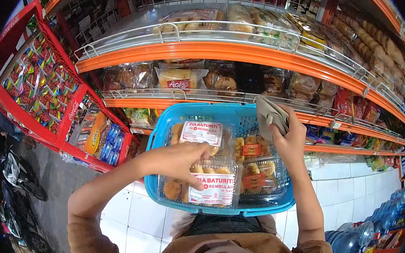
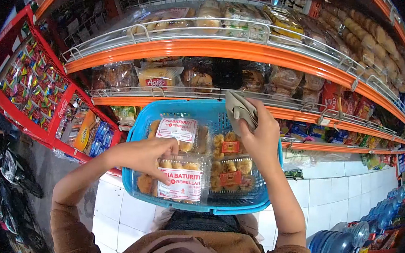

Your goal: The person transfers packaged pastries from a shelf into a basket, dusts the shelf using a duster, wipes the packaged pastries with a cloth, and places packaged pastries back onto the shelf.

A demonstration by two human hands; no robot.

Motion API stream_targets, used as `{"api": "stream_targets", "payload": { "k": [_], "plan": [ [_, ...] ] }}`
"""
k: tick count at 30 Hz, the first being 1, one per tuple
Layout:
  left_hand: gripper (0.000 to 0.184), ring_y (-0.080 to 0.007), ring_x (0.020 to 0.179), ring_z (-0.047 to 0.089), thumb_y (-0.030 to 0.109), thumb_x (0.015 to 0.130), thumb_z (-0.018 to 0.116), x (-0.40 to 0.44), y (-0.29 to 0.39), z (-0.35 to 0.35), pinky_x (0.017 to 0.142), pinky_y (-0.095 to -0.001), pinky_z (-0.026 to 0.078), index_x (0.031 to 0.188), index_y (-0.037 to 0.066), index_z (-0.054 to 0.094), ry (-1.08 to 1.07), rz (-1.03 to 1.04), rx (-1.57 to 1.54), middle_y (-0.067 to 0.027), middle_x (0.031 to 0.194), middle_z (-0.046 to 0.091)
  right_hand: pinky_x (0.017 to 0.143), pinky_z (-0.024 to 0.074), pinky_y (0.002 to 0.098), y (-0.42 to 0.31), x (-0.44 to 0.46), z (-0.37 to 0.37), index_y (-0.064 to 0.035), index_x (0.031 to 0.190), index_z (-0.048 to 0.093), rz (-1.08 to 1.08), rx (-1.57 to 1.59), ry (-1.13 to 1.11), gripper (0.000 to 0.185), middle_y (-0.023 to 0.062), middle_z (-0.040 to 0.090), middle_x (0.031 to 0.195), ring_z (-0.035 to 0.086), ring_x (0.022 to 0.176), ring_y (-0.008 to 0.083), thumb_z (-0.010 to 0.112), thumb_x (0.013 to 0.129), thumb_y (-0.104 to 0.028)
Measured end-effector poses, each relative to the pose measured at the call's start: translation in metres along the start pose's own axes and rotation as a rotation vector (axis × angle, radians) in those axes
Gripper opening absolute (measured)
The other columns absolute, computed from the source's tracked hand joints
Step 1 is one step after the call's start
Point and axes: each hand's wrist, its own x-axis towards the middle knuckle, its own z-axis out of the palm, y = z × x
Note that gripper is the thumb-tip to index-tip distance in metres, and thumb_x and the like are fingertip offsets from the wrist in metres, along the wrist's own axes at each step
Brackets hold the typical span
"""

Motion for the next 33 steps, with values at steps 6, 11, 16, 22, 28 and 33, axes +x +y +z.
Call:
{"api": "stream_targets", "payload": {
  "k": [6,11,16,22,28,33],
  "plan": [
    [0.062,-0.0276,0.088,0.054,0.035,0.065,0.075,0.000,-0.003,0.003,0.075,-0.0364,0.043,0.108,0.003,0.045,0.081,0.106,0.065,-0.0166,0.092,0.054,0.076,0.0472,0.0339,-0.003,0.003,-0.005,-0.0014,0.106,0.053,-0.061,0.075,-0.010,0.039,0.0190,0.062,0.092,0.062,0.089,0.0329,0.061,0.069,-0.004],
    [0.083,-0.0261,0.094,0.054,0.030,0.068,0.075,0.023,-0.010,-0.022,0.080,-0.0328,0.042,0.130,0.005,0.026,-0.632,-0.098,-0.264,-0.0171,0.103,0.056,0.075,0.0475,0.0310,-0.006,0.003,-0.008,-0.0004,0.103,0.056,-0.008,0.163,-0.041,0.037,0.0185,0.064,0.089,0.064,0.085,0.0277,0.062,0.067,-0.005],
    [0.083,-0.0160,0.123,0.031,0.018,0.081,0.065,0.015,-0.045,0.010,0.098,-0.0299,0.030,0.139,-0.001,0.009,-0.661,-0.002,-0.742,-0.0135,0.139,0.029,0.071,0.0473,0.0341,-0.011,-0.004,-0.019,0.0002,0.103,0.056,-0.166,0.020,0.109,0.039,0.0184,0.062,0.091,0.062,0.081,0.0309,0.061,0.064,-0.006],
    [0.065,-0.0126,0.122,0.031,0.025,0.088,0.055,-0.021,-0.045,0.017,0.101,-0.0266,0.026,0.137,0.001,0.021,-0.368,-0.049,-1.276,-0.0080,0.138,0.028,0.064,0.0445,0.0362,-0.041,0.000,-0.022,0.0006,0.101,0.055,-0.564,-0.082,0.247,0.035,0.0160,0.062,0.091,0.057,0.072,0.0301,0.063,0.068,-0.008],
    [0.064,-0.0157,0.121,0.037,0.053,0.091,0.033,0.030,-0.038,0.019,0.100,-0.0277,0.031,0.136,0.008,0.031,0.131,-0.393,-1.366,-0.0053,0.136,0.038,0.062,0.0430,0.0368,-0.093,-0.020,-0.016,-0.0086,0.092,0.059,-0.793,-0.009,-0.416,0.039,0.0032,0.061,0.087,0.054,0.074,0.0244,0.062,0.054,-0.009],
    [0.073,-0.0200,0.105,0.054,0.064,0.084,0.032,0.071,-0.029,0.018,0.091,-0.0357,0.041,0.127,0.007,0.045,0.246,-0.050,-1.855,-0.0115,0.123,0.052,0.074,0.0397,0.0337,-0.113,-0.013,-0.003,-0.0054,0.101,0.059,-0.956,-0.385,-0.401,0.030,0.0094,0.058,0.102,0.051,0.089,0.0218,0.054,0.072,-0.009]
  ]
}}
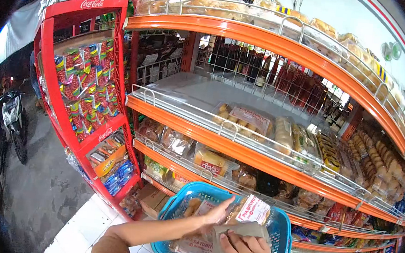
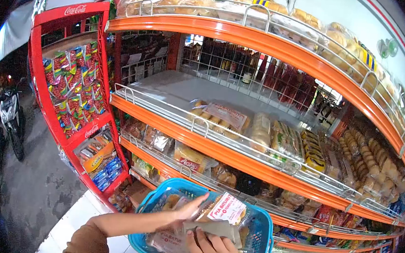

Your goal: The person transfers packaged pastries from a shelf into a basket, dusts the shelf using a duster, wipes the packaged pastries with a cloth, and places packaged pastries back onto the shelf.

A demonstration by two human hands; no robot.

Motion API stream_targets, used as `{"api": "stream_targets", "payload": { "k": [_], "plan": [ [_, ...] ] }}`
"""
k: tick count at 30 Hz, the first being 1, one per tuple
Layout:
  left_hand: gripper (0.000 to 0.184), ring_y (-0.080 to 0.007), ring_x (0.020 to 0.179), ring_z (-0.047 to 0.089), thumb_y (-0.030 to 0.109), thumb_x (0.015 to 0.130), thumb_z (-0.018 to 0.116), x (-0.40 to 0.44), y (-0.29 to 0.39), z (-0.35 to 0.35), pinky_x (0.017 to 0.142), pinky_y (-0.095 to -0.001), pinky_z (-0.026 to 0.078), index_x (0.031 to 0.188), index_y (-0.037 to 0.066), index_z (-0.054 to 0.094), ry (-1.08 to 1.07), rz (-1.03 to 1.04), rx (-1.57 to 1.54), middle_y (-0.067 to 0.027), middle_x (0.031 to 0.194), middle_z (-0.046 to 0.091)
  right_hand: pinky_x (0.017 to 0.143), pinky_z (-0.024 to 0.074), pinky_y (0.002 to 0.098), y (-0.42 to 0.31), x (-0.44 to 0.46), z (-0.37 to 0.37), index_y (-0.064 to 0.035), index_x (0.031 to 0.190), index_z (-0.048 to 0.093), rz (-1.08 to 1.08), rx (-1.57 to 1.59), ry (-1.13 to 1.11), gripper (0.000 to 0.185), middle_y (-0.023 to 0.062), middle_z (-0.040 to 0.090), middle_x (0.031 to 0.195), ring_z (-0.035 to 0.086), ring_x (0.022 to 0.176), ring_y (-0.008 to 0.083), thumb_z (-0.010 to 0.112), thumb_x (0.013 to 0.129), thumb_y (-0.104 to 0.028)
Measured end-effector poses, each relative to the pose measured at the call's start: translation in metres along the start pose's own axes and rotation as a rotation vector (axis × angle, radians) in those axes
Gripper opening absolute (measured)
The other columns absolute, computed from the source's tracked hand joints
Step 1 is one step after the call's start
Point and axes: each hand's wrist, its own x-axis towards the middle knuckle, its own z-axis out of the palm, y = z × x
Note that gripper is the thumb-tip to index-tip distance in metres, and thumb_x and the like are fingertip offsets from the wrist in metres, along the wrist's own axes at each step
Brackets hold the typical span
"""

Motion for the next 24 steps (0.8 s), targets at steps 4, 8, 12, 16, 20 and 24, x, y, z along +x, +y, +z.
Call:
{"api": "stream_targets", "payload": {
  "k": [4,8,12,16,20,24],
  "plan": [
    [0.074,-0.0227,0.094,0.060,0.068,0.082,0.033,0.009,-0.022,0.000,0.080,-0.0344,0.048,0.125,0.009,0.048,-0.058,-0.074,-0.308,-0.0129,0.115,0.057,0.071,0.0392,0.0343,0.005,-0.002,-0.002,-0.0051,0.099,0.059,-0.003,0.008,-0.031,0.030,0.0098,0.057,0.103,0.049,0.086,0.0222,0.055,0.070,-0.009],
    [0.076,-0.0221,0.095,0.059,0.070,0.080,0.033,-0.006,-0.015,0.010,0.080,-0.0344,0.048,0.123,0.009,0.049,0.006,-0.229,-0.315,-0.0090,0.108,0.061,0.068,0.0394,0.0382,0.017,-0.005,0.001,-0.0045,0.098,0.060,0.178,0.031,0.009,0.032,0.0105,0.058,0.100,0.049,0.082,0.0249,0.057,0.066,-0.005],
    [0.076,-0.0182,0.102,0.055,0.071,0.080,0.032,0.000,-0.022,0.008,0.086,-0.0339,0.044,0.126,0.012,0.046,0.156,-0.116,0.023,-0.0061,0.116,0.056,0.069,0.0400,0.0401,0.030,-0.004,-0.007,-0.0037,0.098,0.061,0.369,0.023,0.065,0.036,0.0102,0.060,0.098,0.051,0.081,0.0259,0.057,0.062,-0.004],
    [0.077,-0.0201,0.103,0.054,0.070,0.080,0.032,0.004,-0.022,0.000,0.090,-0.0344,0.043,0.129,0.012,0.042,0.114,-0.113,-0.009,-0.0084,0.118,0.055,0.065,0.0395,0.0402,0.006,-0.013,0.009,-0.0077,0.092,0.063,0.108,0.136,0.091,0.027,0.0073,0.059,0.091,0.051,0.081,0.0236,0.057,0.066,-0.011],
    [0.076,-0.0193,0.125,0.035,0.065,0.084,0.029,-0.005,-0.010,0.000,0.099,-0.0376,0.032,0.138,0.012,0.028,0.217,-0.107,0.110,-0.0069,0.138,0.034,0.064,0.0371,0.0380,0.037,-0.009,0.012,-0.0100,0.096,0.061,0.339,-0.142,0.103,0.031,0.0065,0.058,0.090,0.050,0.077,0.0238,0.057,0.066,-0.013],
    [0.073,-0.0203,0.121,0.040,0.061,0.085,0.035,-0.010,0.003,0.002,0.098,-0.0374,0.034,0.136,0.009,0.029,0.249,0.013,0.255,-0.0104,0.140,0.030,0.065,0.0375,0.0384,0.025,-0.013,0.012,-0.0114,0.094,0.061,0.217,-0.065,0.076,0.028,0.0061,0.056,0.092,0.049,0.079,0.0226,0.058,0.066,-0.015]
  ]
}}
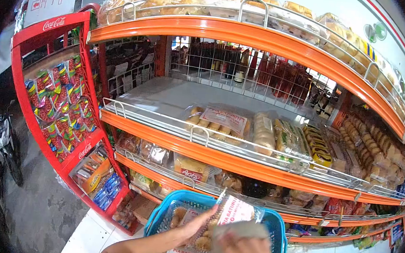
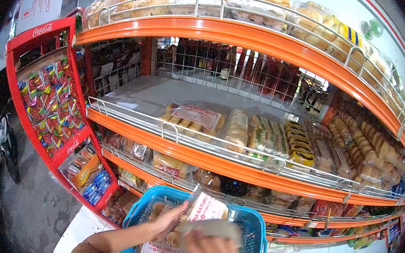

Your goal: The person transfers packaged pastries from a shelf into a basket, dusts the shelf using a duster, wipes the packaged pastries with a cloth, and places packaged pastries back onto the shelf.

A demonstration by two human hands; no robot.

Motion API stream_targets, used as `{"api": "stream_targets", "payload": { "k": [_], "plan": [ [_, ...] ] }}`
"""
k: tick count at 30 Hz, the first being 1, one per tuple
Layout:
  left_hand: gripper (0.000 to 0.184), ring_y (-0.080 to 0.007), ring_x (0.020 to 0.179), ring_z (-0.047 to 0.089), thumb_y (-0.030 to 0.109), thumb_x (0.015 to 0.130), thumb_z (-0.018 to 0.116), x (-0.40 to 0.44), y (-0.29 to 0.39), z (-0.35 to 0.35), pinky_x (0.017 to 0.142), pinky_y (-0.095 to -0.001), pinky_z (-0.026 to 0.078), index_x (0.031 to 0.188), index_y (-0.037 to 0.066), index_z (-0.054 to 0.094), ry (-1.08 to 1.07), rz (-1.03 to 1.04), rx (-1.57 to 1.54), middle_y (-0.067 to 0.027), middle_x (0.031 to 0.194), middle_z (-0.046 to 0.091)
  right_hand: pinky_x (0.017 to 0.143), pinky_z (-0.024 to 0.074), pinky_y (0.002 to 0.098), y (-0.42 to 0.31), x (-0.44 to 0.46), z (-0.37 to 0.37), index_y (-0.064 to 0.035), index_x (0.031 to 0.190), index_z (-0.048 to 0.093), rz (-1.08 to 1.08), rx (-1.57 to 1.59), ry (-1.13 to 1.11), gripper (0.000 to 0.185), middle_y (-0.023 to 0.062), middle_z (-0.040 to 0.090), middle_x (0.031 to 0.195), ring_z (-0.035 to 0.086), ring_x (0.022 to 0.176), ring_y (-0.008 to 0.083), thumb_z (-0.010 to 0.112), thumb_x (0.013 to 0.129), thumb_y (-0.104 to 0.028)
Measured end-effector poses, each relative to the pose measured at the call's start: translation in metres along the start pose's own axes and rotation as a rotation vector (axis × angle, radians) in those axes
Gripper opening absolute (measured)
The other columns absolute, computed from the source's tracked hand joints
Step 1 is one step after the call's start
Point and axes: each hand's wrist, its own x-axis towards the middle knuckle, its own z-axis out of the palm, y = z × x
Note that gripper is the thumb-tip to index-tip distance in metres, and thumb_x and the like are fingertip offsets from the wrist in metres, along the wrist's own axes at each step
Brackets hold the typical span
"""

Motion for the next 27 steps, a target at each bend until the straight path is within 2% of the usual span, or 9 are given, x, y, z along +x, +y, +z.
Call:
{"api": "stream_targets", "payload": {
  "k": [3,7,13,15,18,21,23,25,27],
  "plan": [
    [0.068,-0.0223,0.107,0.053,0.058,0.086,0.041,0.007,-0.005,-0.009,0.089,-0.0355,0.044,0.131,0.007,0.039,-0.098,0.110,-0.218,-0.0122,0.126,0.047,0.067,0.0361,0.0380,-0.019,-0.005,0.003,-0.0129,0.093,0.060,-0.115,0.109,-0.013,0.030,0.0056,0.054,0.096,0.049,0.082,0.0213,0.059,0.064,-0.017],
    [0.067,-0.0232,0.110,0.051,0.055,0.089,0.033,-0.012,0.010,0.006,0.091,-0.0352,0.043,0.132,0.004,0.034,0.152,-0.074,-0.060,-0.0106,0.124,0.050,0.070,0.0347,0.0365,0.009,0.010,0.001,-0.0123,0.094,0.059,0.212,-0.051,-0.016,0.030,0.0028,0.056,0.099,0.048,0.083,0.0225,0.059,0.065,-0.018],
    [0.081,-0.0210,0.127,0.032,0.067,0.083,0.030,-0.004,0.001,0.007,0.104,-0.0349,0.025,0.140,0.009,0.021,0.006,0.059,-0.186,-0.0084,0.140,0.030,0.071,0.0397,0.0420,-0.026,-0.005,0.011,-0.0108,0.090,0.060,-0.079,0.153,0.012,0.026,0.0046,0.056,0.099,0.049,0.084,0.0244,0.060,0.065,-0.015],
    [0.084,-0.0222,0.129,0.028,0.069,0.082,0.027,-0.010,-0.001,0.010,0.105,-0.0366,0.025,0.141,0.009,0.017,0.028,0.060,-0.099,-0.0112,0.141,0.027,0.060,0.0401,0.0360,-0.005,0.003,0.015,-0.0141,0.091,0.061,0.018,-0.029,0.026,0.039,-0.0014,0.061,0.090,0.052,0.077,0.0213,0.061,0.052,-0.011],
    [0.096,-0.0234,0.135,0.009,0.076,0.076,0.029,-0.008,-0.004,0.007,0.108,-0.0395,0.011,0.142,0.010,0.009,-0.147,-0.078,0.091,-0.0105,0.147,0.007,0.061,0.0367,0.0365,0.025,0.006,0.022,-0.0161,0.092,0.063,0.247,-0.172,0.074,0.038,-0.0011,0.058,0.084,0.047,0.074,0.0206,0.058,0.054,-0.015],
    [0.098,-0.0237,0.135,0.009,0.077,0.074,0.031,-0.007,-0.011,0.017,0.108,-0.0387,0.012,0.142,0.010,0.008,0.042,-0.099,0.117,-0.0110,0.147,0.009,0.063,0.0361,0.0352,-0.002,0.002,0.006,-0.0160,0.093,0.064,0.125,-0.121,0.023,0.044,0.0003,0.058,0.082,0.047,0.073,0.0215,0.061,0.049,-0.014],
    [0.100,-0.0232,0.136,0.006,0.077,0.073,0.034,-0.005,-0.004,0.010,0.109,-0.0381,0.010,0.142,0.010,0.007,-0.233,-0.219,0.046,-0.0112,0.147,0.006,0.077,0.0416,0.0484,-0.021,-0.002,-0.002,-0.0113,0.085,0.062,0.077,0.023,0.043,0.027,0.0065,0.057,0.092,0.050,0.082,0.0249,0.063,0.059,-0.017],
    [0.095,-0.0236,0.135,0.011,0.074,0.076,0.034,-0.009,-0.005,0.016,0.109,-0.0383,0.012,0.141,0.009,0.013,0.063,-0.223,0.060,-0.0120,0.147,0.011,0.063,0.0363,0.0357,-0.001,0.003,0.002,-0.0161,0.093,0.064,0.186,-0.097,-0.039,0.047,0.0006,0.058,0.081,0.048,0.074,0.0218,0.063,0.046,-0.013],
    [0.089,-0.0234,0.134,0.014,0.070,0.080,0.035,-0.018,0.007,0.020,0.108,-0.0385,0.016,0.141,0.009,0.014,-0.151,-0.308,-0.005,-0.0115,0.147,0.011,0.058,0.0360,0.0367,0.027,0.007,0.013,-0.0143,0.088,0.064,0.340,-0.142,0.089,0.040,0.0009,0.059,0.077,0.049,0.068,0.0217,0.063,0.048,-0.012]
  ]
}}
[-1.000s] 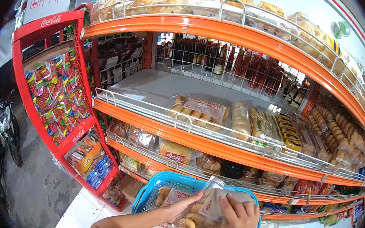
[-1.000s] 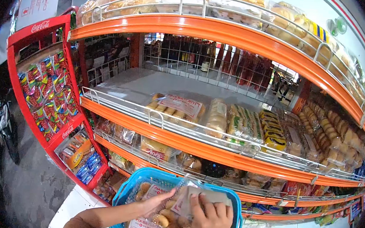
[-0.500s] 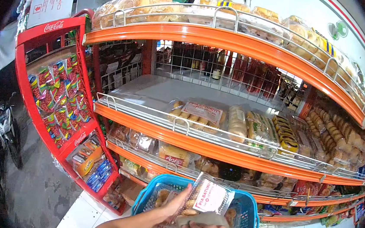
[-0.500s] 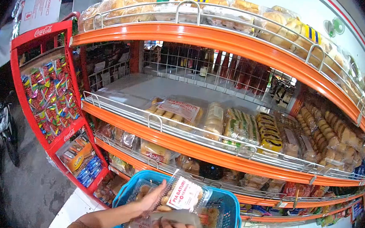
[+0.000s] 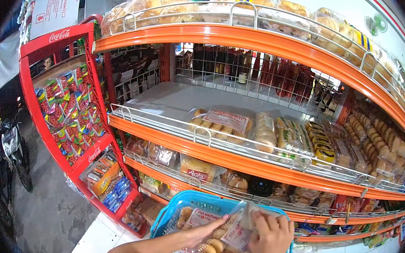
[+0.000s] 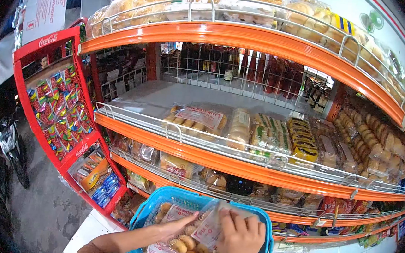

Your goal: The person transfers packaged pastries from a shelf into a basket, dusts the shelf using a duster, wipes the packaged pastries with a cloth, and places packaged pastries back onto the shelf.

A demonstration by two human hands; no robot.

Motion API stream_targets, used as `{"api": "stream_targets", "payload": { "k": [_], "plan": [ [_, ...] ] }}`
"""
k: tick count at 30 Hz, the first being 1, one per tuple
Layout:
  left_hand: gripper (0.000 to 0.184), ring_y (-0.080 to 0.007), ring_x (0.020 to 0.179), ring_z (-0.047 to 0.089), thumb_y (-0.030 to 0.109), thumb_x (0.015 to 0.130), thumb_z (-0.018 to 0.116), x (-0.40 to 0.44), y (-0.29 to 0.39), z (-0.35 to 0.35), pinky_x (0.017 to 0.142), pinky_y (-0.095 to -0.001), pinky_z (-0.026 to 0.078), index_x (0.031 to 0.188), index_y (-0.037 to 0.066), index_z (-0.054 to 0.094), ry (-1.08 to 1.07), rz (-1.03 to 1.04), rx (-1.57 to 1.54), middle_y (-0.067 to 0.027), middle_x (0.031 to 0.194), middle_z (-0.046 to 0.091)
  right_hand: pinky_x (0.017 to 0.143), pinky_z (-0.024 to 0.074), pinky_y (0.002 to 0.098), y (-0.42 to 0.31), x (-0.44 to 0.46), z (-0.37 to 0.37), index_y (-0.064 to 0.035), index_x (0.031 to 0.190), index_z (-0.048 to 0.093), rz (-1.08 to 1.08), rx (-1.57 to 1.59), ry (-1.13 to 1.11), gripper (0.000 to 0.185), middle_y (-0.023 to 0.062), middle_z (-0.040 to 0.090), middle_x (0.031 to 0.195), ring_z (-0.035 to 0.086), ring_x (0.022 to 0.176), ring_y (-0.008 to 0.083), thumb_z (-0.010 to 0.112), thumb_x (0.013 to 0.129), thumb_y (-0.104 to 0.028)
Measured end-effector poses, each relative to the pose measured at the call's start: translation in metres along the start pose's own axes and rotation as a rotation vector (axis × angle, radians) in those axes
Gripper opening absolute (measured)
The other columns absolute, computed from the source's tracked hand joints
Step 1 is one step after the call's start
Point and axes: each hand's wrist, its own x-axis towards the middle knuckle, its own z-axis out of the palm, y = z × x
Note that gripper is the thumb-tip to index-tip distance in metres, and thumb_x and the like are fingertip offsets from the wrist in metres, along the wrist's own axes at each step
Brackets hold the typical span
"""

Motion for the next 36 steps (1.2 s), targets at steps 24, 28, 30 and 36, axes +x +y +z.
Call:
{"api": "stream_targets", "payload": {
  "k": [24,28,30,36],
  "plan": [
    [0.070,-0.0210,0.109,0.052,0.004,0.074,0.066,-0.063,0.033,-0.049,0.096,-0.0328,0.040,0.133,0.000,0.029,0.222,0.472,0.002,-0.0128,0.120,0.053,0.059,0.0373,0.0252,-0.032,-0.014,-0.040,-0.0061,0.097,0.063,-0.806,0.572,0.152,0.023,0.0049,0.064,0.091,0.055,0.074,0.0126,0.059,0.077,-0.015],
    [0.066,-0.0200,0.109,0.051,0.007,0.073,0.068,-0.153,0.115,-0.044,0.095,-0.0323,0.040,0.130,-0.001,0.035,0.271,0.748,0.401,-0.0127,0.121,0.051,0.063,0.0422,0.0244,-0.031,-0.015,-0.026,-0.0064,0.096,0.065,-0.845,0.658,0.005,0.020,0.0040,0.064,0.089,0.056,0.077,0.0132,0.055,0.079,-0.011],
    [0.065,-0.0165,0.111,0.049,0.018,0.076,0.068,-0.189,0.167,-0.058,0.095,-0.0299,0.039,0.129,-0.002,0.036,0.417,0.645,0.627,-0.0102,0.122,0.050,0.065,0.0444,0.0252,-0.031,-0.013,-0.026,-0.0070,0.097,0.065,-0.834,0.665,-0.034,0.021,0.0028,0.064,0.087,0.057,0.078,0.0141,0.054,0.078,-0.009],
    [0.061,-0.0123,0.111,0.045,0.025,0.081,0.063,-0.227,0.303,-0.081,0.095,-0.0275,0.036,0.131,0.001,0.038,0.571,0.325,1.342,-0.0084,0.125,0.048,0.061,0.0422,0.0261,-0.029,-0.011,-0.023,-0.0082,0.095,0.066,-0.754,0.632,-0.096,0.024,0.0008,0.063,0.084,0.055,0.075,0.0138,0.055,0.074,-0.008]
  ]
}}
